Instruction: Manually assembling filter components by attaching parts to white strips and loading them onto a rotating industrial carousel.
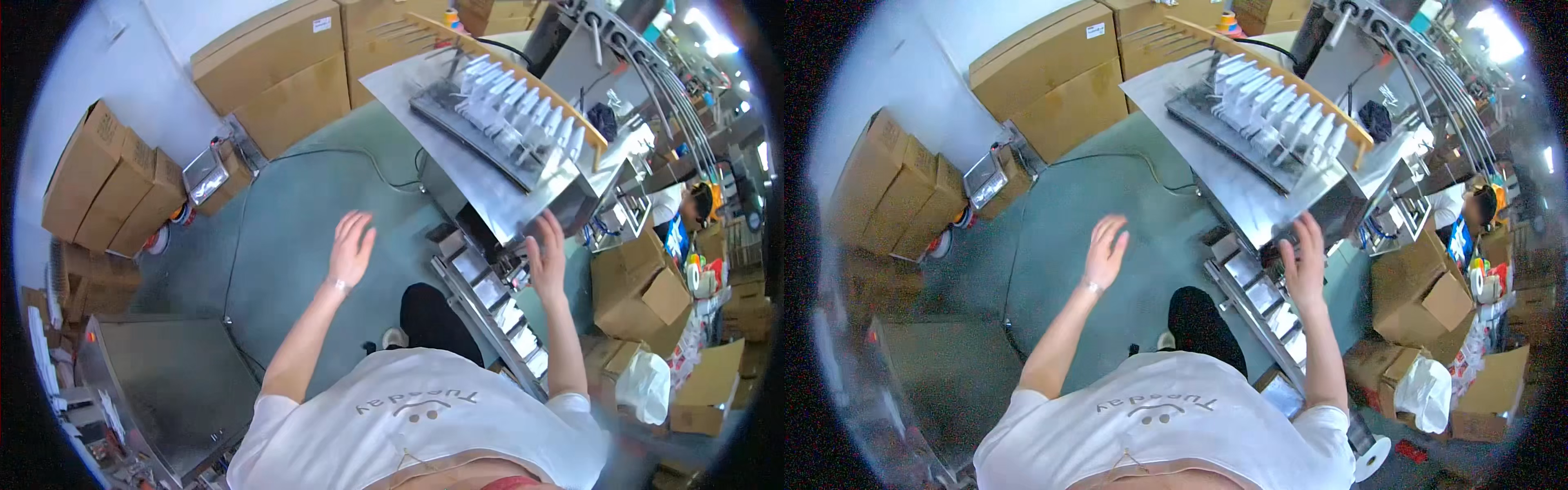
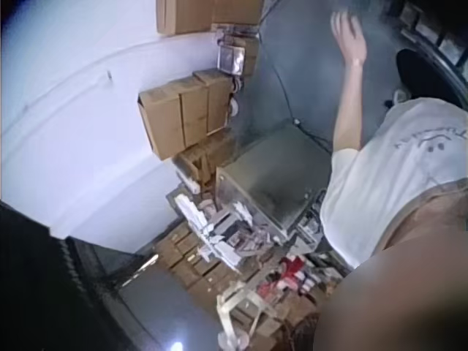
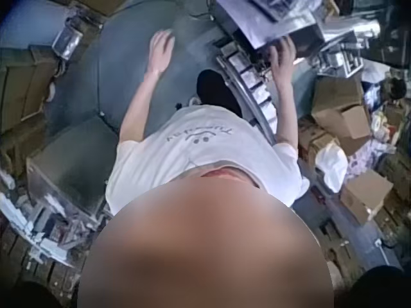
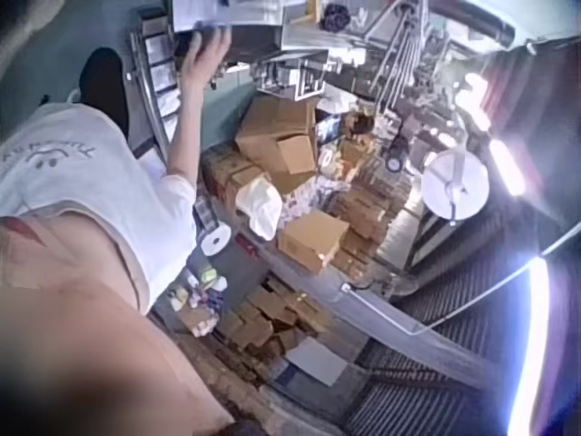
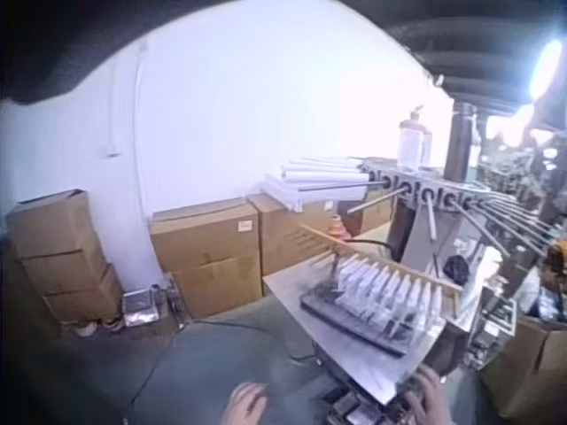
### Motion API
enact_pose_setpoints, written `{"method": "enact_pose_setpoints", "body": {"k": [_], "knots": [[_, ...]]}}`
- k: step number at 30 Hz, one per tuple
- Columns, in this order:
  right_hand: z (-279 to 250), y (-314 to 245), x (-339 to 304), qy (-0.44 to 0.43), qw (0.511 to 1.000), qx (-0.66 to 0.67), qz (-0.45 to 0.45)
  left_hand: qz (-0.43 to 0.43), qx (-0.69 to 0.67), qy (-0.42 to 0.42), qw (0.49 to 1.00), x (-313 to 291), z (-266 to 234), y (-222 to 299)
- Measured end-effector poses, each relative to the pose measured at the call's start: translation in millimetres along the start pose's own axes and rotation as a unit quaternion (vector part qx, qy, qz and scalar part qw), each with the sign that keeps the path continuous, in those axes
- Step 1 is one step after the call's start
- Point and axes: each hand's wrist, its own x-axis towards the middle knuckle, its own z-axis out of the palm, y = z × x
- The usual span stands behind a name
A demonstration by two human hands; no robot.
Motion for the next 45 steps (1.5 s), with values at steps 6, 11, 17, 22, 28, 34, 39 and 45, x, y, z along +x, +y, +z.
{"method": "enact_pose_setpoints", "body": {"k": [6,11,17,22,28,34,39,45], "knots": [[28,4,94,0.005,0.999,-0.044,0.025,0.241,0.087,0.005,0.967,217,-16,29],[45,7,119,-0.008,0.994,-0.093,0.062,0.319,0.107,-0.061,0.940,339,16,16],[61,-6,128,0.051,0.981,-0.086,0.168,0.438,0.085,-0.058,0.893,378,23,5],[70,-16,140,0.217,0.956,-0.088,0.176,0.414,0.039,-0.118,0.902,387,21,17],[69,-34,150,0.226,0.935,-0.084,0.259,0.231,-0.238,-0.363,0.871,402,4,4],[97,-127,147,0.211,0.908,-0.031,0.360,0.296,-0.153,-0.429,0.839,412,-48,-35],[139,-248,114,0.315,0.833,0.068,0.450,0.049,-0.385,-0.536,0.750,397,-64,-72],[155,-316,106,0.550,0.713,0.320,0.293,-0.083,-0.540,-0.531,0.648,364,-65,-35]]}}
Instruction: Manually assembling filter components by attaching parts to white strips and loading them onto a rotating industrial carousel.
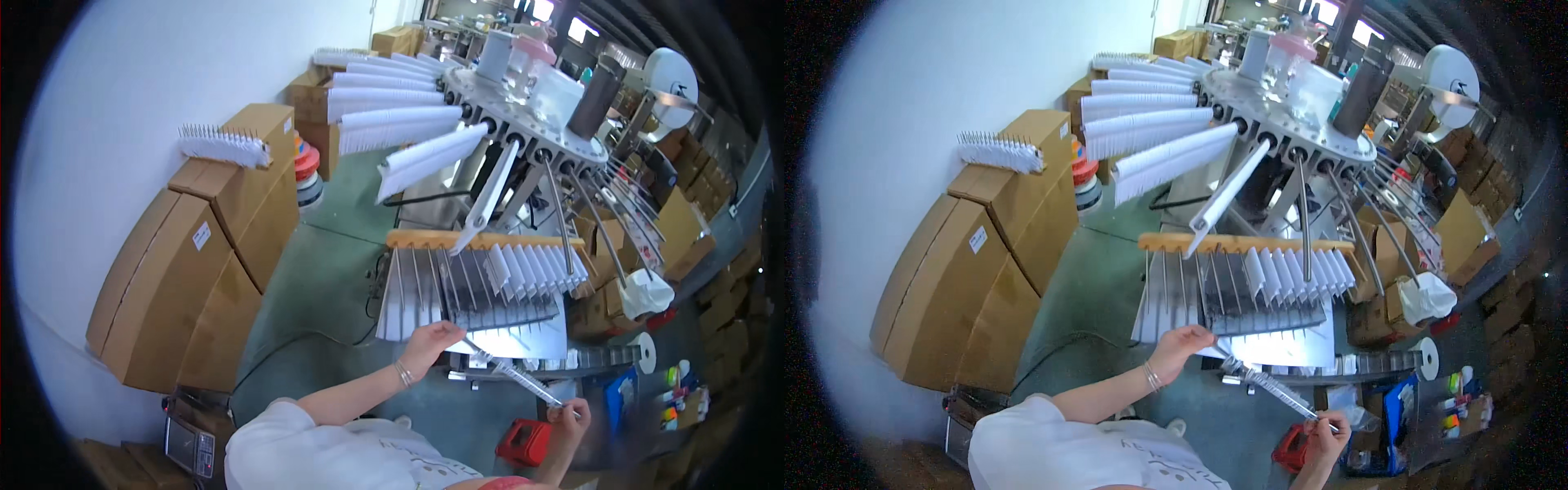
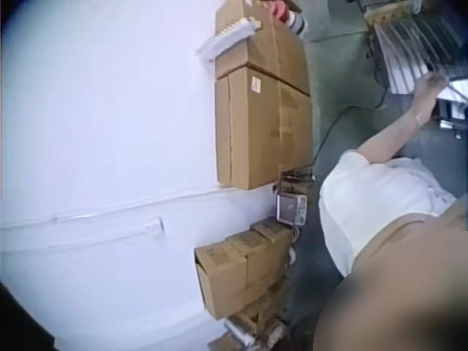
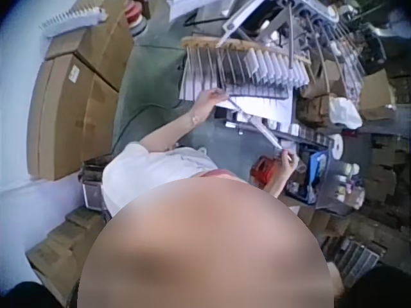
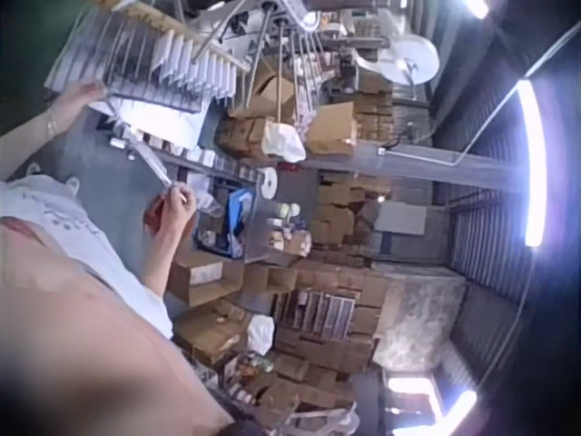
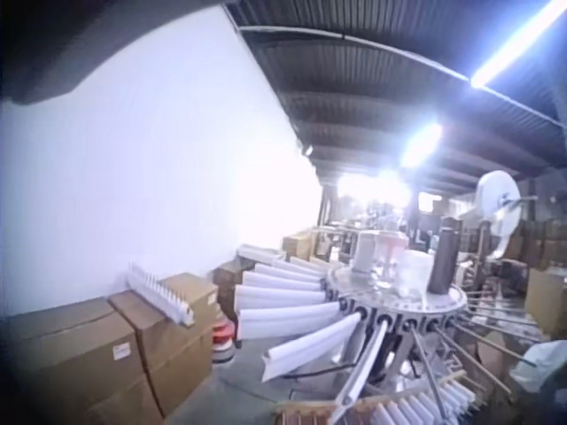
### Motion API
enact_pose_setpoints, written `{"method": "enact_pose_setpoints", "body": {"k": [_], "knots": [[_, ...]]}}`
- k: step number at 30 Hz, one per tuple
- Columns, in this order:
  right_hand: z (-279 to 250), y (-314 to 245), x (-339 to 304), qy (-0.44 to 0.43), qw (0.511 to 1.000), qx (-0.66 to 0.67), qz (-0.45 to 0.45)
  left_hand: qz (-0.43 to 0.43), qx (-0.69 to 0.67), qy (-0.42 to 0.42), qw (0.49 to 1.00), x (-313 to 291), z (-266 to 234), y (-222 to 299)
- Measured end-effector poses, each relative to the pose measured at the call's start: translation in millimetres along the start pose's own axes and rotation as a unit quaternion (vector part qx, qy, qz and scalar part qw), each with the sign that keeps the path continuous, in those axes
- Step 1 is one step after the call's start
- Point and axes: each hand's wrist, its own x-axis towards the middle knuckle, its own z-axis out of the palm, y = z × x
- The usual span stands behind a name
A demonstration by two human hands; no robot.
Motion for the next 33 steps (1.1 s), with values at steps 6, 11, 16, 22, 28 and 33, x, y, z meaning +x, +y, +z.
{"method": "enact_pose_setpoints", "body": {"k": [6,11,16,22,28,33], "knots": [[28,-21,-17,-0.041,0.998,-0.031,-0.040,-0.065,0.023,-0.055,0.996,9,49,10],[33,-22,-37,-0.049,0.979,-0.149,-0.134,-0.083,0.017,-0.150,0.985,6,99,6],[39,-19,-52,0.020,0.966,-0.181,-0.185,-0.056,0.007,-0.193,0.980,11,115,-2],[49,-8,-41,0.022,0.972,-0.139,-0.190,-0.018,0.007,-0.192,0.981,17,113,2],[62,-2,-37,0.024,0.971,-0.140,-0.191,0.000,0.028,-0.188,0.982,25,96,7],[79,-5,-39,0.034,0.935,-0.242,-0.256,-0.013,0.047,-0.225,0.973,27,90,16]]}}
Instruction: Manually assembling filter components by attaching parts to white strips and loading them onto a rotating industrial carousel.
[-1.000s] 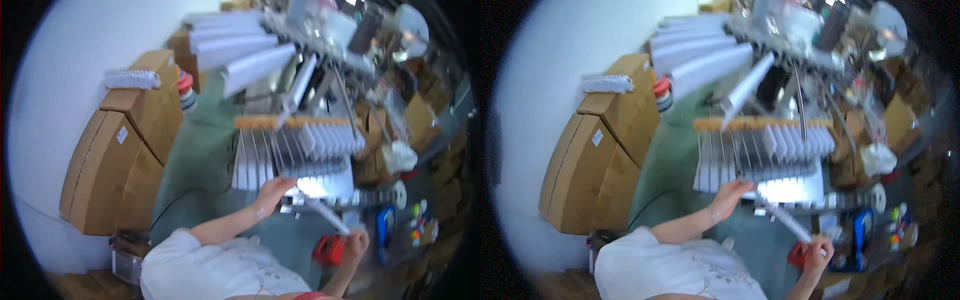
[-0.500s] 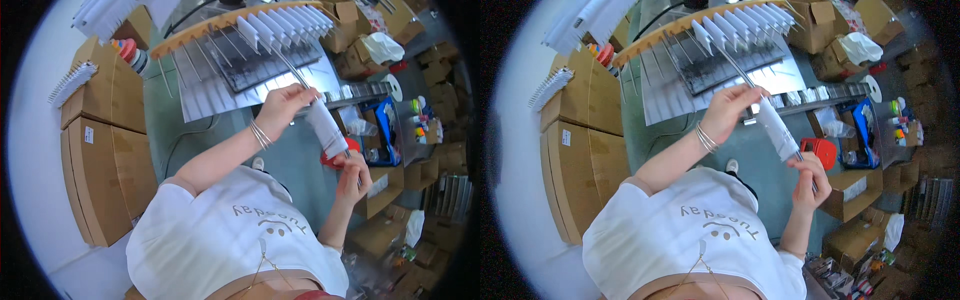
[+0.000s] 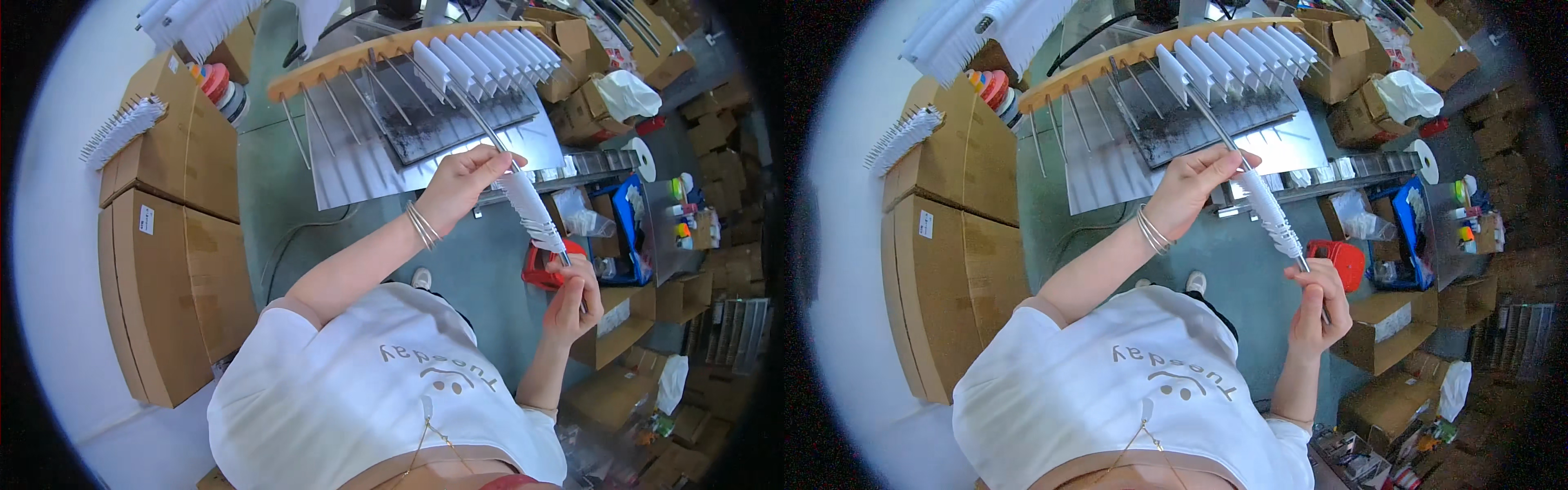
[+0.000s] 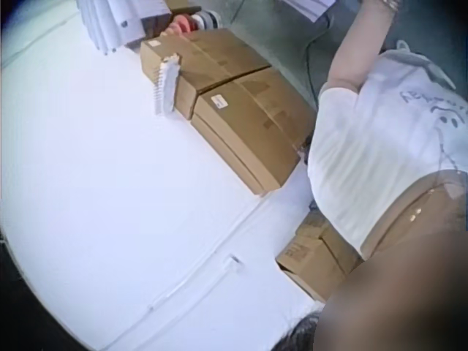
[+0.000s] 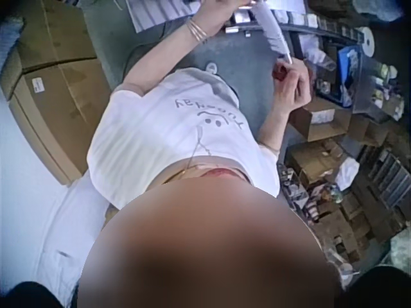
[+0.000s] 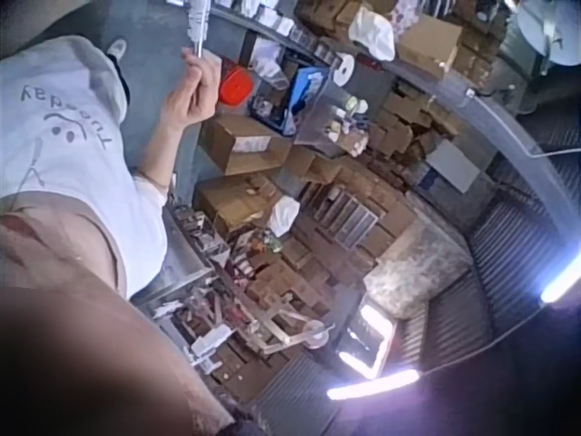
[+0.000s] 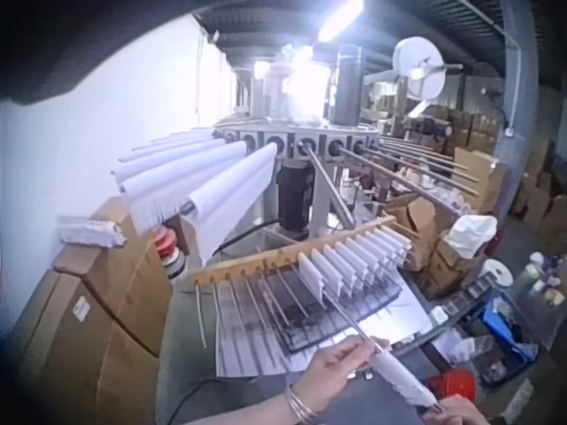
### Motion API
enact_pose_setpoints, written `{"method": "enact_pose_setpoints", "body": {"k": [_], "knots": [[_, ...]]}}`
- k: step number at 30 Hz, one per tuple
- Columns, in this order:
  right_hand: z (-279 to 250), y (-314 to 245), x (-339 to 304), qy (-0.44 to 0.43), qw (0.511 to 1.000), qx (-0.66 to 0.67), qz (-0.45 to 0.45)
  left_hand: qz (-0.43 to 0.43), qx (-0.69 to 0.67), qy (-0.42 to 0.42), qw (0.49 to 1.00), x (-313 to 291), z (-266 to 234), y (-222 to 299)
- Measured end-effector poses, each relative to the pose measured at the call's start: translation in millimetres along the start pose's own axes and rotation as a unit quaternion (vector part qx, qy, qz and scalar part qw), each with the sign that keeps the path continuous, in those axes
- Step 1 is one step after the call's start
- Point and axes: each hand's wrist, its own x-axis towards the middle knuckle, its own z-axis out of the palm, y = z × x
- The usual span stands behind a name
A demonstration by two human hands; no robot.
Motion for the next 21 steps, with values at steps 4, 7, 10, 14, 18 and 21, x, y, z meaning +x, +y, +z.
{"method": "enact_pose_setpoints", "body": {"k": [4,7,10,14,18,21], "knots": [[13,-17,7,-0.019,0.998,-0.050,-0.023,0.012,-0.021,-0.015,1.000,4,-3,-1],[18,-19,13,-0.027,0.996,-0.084,-0.014,-0.015,-0.053,-0.015,0.998,6,-9,-3],[29,-13,24,-0.047,0.992,-0.114,-0.021,-0.020,-0.034,-0.008,0.999,1,-9,-4],[41,-6,34,-0.037,0.995,-0.089,0.021,-0.016,-0.074,-0.004,0.997,7,-10,-6],[40,4,33,-0.039,0.997,-0.057,0.017,-0.048,-0.096,0.084,0.991,13,-20,-13],[41,5,33,-0.033,0.998,-0.045,0.030,-0.031,-0.088,0.112,0.989,13,-20,-11]]}}
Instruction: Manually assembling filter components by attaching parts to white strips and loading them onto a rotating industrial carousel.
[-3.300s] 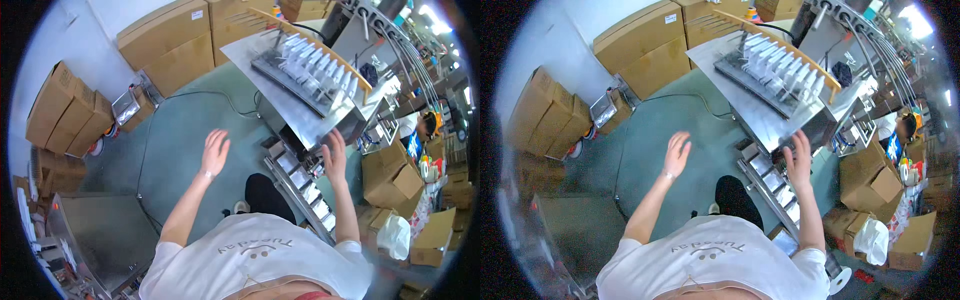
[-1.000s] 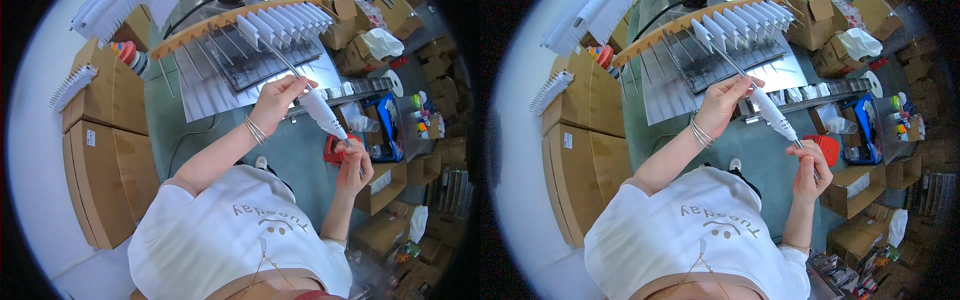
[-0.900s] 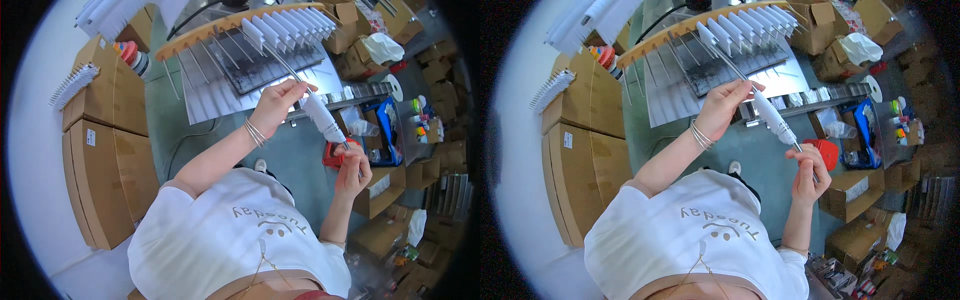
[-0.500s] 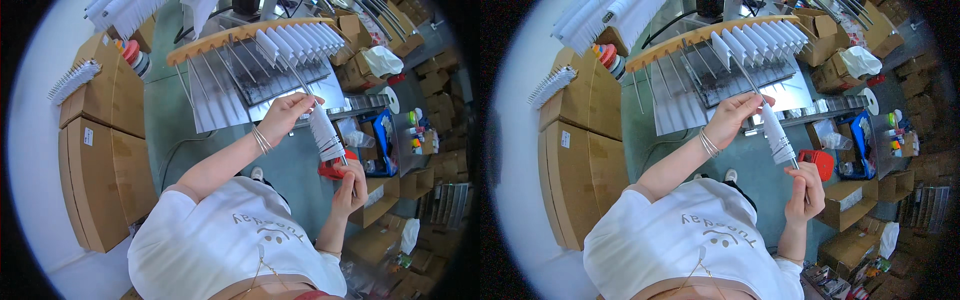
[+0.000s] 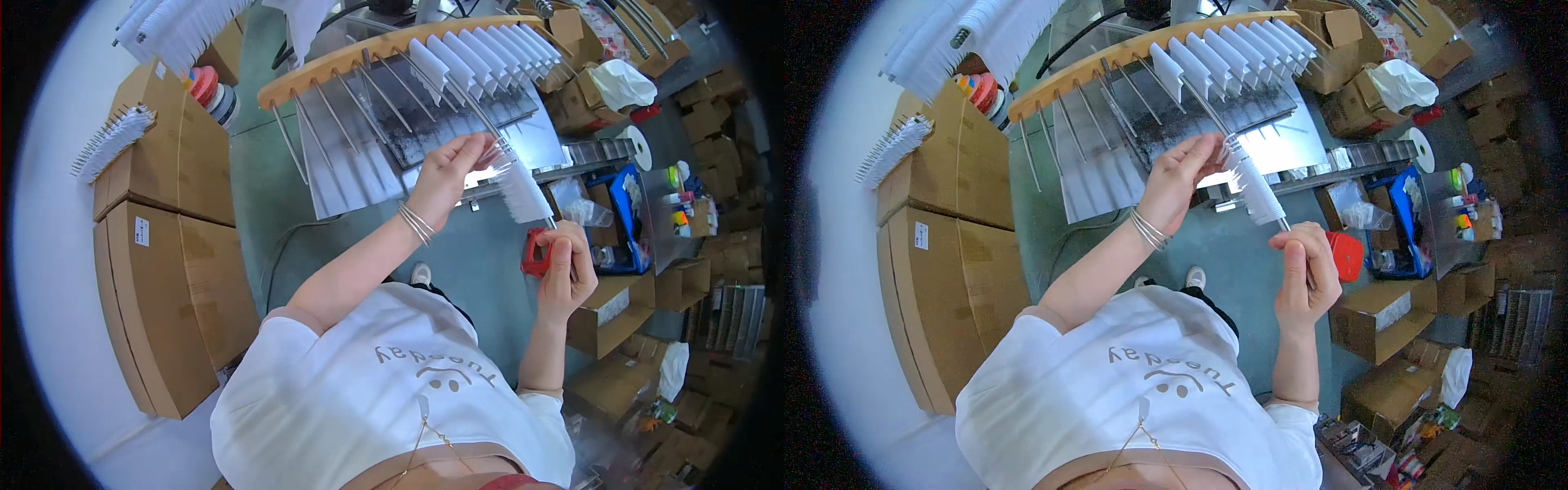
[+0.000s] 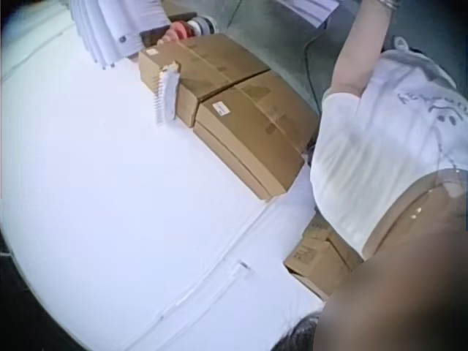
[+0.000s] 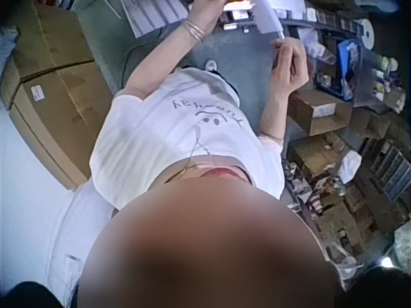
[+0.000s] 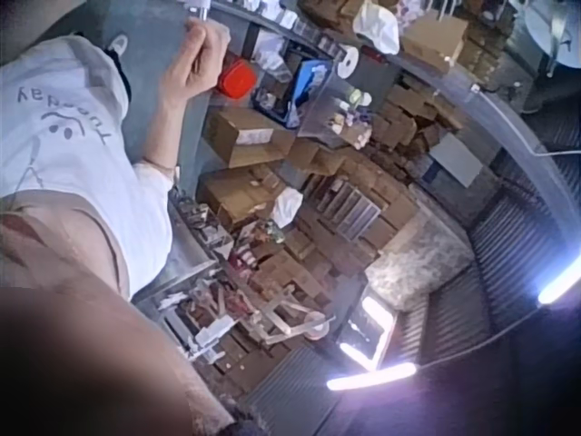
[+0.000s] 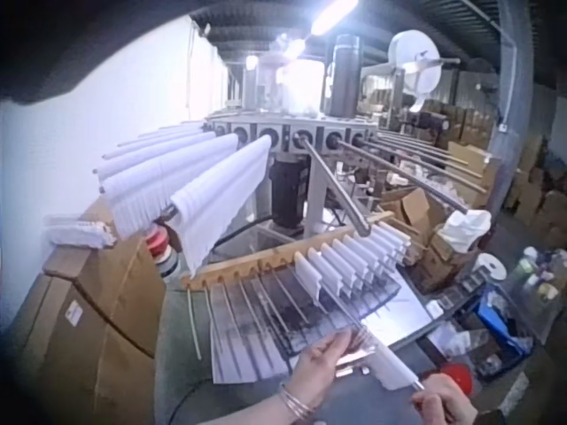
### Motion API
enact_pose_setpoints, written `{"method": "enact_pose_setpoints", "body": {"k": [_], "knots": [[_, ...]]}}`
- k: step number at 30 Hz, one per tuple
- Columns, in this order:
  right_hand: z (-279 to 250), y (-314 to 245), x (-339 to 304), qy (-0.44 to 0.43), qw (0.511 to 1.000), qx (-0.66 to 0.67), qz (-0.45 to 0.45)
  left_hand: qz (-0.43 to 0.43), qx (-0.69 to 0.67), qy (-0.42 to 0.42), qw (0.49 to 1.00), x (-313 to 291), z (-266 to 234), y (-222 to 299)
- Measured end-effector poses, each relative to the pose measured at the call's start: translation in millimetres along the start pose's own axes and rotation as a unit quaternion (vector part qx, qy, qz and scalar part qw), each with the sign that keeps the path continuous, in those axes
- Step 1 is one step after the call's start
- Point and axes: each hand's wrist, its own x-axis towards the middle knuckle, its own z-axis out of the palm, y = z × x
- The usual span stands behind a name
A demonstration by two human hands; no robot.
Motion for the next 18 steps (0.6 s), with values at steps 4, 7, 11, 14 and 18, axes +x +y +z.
{"method": "enact_pose_setpoints", "body": {"k": [4,7,11,14,18], "knots": [[-1,3,0,0.005,1.000,-0.002,-0.017,0.133,0.127,0.158,0.970,21,-24,-4],[3,3,3,0.000,1.000,-0.011,-0.014,0.201,0.038,0.234,0.951,69,-46,1],[14,3,12,-0.002,1.000,0.009,-0.002,0.266,-0.025,0.215,0.939,128,-82,1],[22,4,20,-0.001,1.000,0.007,0.021,0.266,0.053,0.190,0.943,122,-74,11],[32,12,27,-0.002,0.998,0.049,0.029,0.236,0.154,0.164,0.945,98,-75,-1]]}}
